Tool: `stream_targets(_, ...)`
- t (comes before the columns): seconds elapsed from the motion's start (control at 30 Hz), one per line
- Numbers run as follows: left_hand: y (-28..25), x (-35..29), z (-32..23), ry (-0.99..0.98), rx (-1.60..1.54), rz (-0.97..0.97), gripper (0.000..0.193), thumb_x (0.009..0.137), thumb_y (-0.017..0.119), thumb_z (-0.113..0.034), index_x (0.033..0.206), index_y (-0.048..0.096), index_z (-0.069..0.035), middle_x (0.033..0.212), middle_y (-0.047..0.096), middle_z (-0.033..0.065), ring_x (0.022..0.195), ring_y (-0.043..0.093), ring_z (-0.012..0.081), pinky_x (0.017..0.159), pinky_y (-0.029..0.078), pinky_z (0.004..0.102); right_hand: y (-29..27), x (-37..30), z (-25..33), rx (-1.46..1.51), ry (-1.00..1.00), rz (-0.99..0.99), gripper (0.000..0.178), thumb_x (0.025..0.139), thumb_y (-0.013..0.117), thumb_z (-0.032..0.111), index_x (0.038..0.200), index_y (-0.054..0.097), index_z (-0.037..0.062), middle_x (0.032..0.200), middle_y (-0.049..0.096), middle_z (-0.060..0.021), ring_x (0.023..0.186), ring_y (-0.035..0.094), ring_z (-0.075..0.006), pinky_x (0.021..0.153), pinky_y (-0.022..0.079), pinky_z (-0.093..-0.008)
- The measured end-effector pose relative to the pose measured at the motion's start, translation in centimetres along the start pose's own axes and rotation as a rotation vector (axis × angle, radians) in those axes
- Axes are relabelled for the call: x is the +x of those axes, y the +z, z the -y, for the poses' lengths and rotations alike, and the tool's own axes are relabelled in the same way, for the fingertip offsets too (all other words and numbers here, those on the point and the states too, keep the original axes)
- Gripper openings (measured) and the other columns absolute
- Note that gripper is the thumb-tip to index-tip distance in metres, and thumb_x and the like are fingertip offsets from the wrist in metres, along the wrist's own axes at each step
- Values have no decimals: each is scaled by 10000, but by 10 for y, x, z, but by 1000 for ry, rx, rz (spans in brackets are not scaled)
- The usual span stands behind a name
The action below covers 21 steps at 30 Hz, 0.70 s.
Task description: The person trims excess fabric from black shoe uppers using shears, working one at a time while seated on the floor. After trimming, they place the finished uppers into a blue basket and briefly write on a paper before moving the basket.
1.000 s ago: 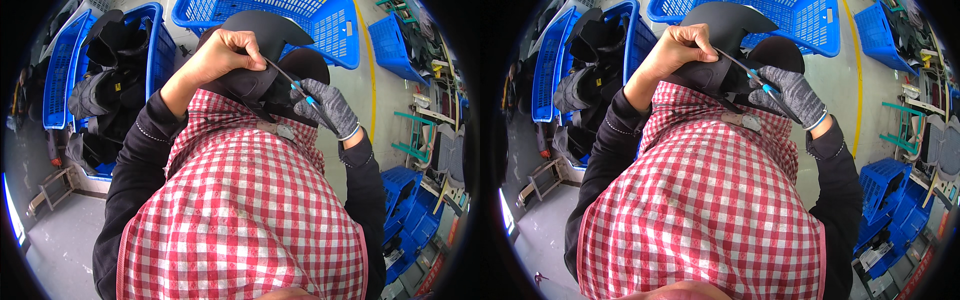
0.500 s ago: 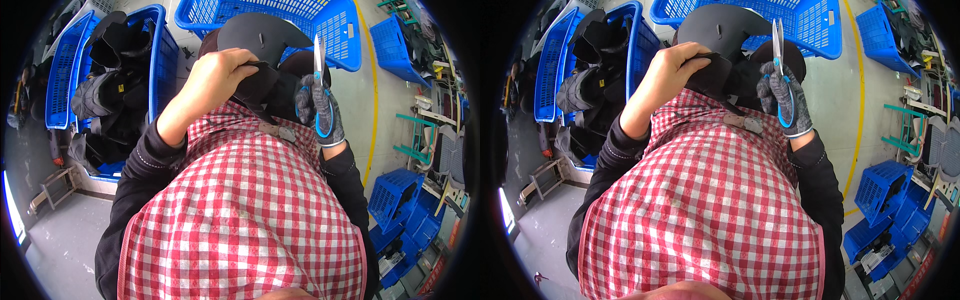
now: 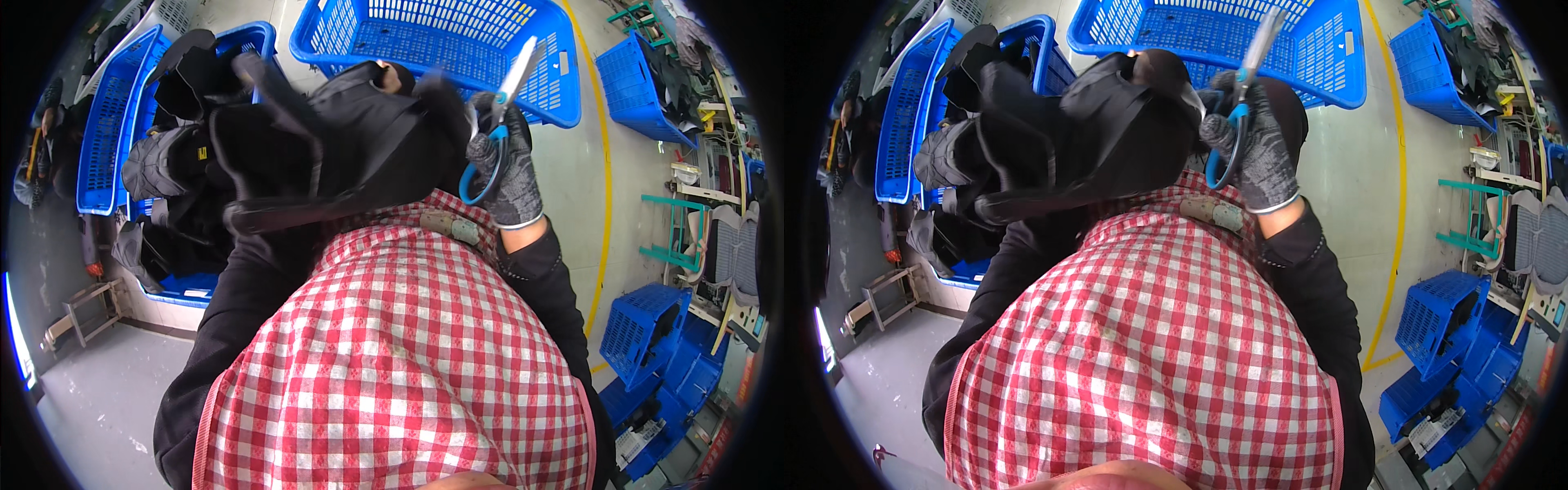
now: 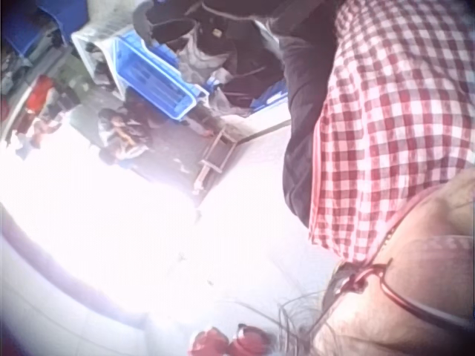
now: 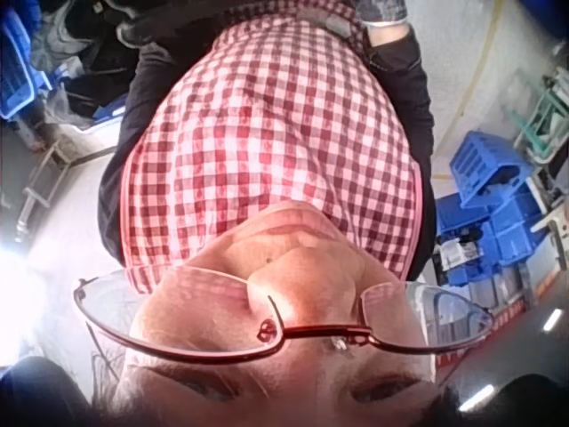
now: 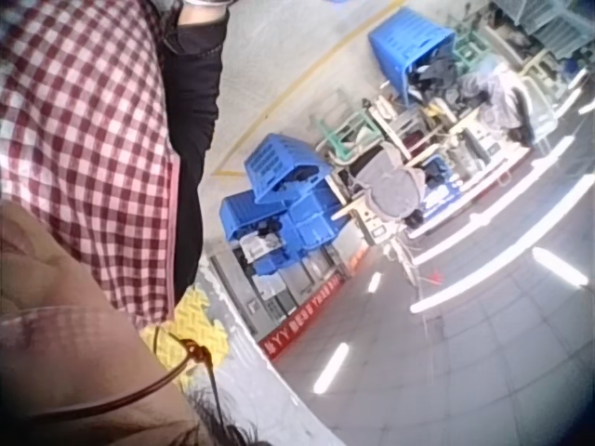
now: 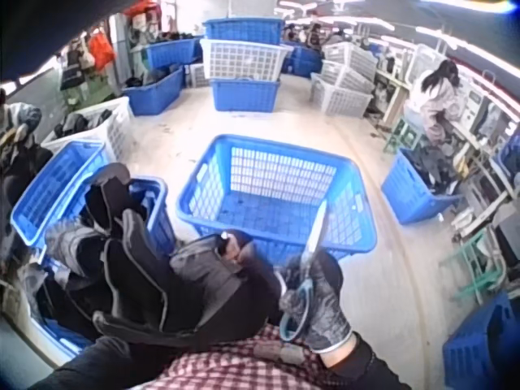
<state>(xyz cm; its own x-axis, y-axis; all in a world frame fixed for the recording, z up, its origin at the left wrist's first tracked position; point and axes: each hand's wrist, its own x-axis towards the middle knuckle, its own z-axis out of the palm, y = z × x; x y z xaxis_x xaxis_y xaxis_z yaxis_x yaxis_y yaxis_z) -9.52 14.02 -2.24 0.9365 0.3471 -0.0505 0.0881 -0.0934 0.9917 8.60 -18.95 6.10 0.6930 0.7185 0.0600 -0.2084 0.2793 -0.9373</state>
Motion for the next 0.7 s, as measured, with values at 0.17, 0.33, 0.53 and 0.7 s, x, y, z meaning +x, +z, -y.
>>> stream_targets(0.17, 27, 21, 8, 259, 209, 122, 234, 1021, 577, -95, 1223, 627, 13, 1092, 691, 93, 1001, 672, 173, 876, 547, 291, 22, -14, 11, -224, 44, -41, 552, 824, 820, 5, 1311, 568, 65, 1151, 705, -55, 1098, 679, -173, 958, 556, -306)
stream_targets(0.33, 31, 54, 15, 393, 220, 144, 279, 1004, 583, -57, 1271, 597, 23, 1154, 675, 107, 1053, 659, 186, 923, 536, 300, 17, -7, 10, -401, 38, -236, 482, 805, 801, -6, 1231, 582, 46, 979, 728, -65, 868, 718, -160, 764, 599, -291)
stream_targets(0.53, -1, 8, -105, 63, -72, -884, 185, 986, 659, -132, 1096, 695, 13, 981, 700, 55, 891, 638, 120, 821, 508, 253, -4, -9, -4, -331, 72, -334, 476, 787, 782, -54, 1207, 581, 49, 879, 679, -69, 730, 683, -174, 672, 579, -296)
stream_targets(0.7, 97, -37, -150, 558, 780, -218, 496, 804, 803, -126, 1263, 661, -4, 1252, 691, 144, 1261, 608, 323, 1100, 439, 437, -13, 7, -12, -382, 63, -295, 509, 786, 783, -48, 1243, 584, 54, 951, 671, -63, 790, 672, -166, 702, 576, -295)
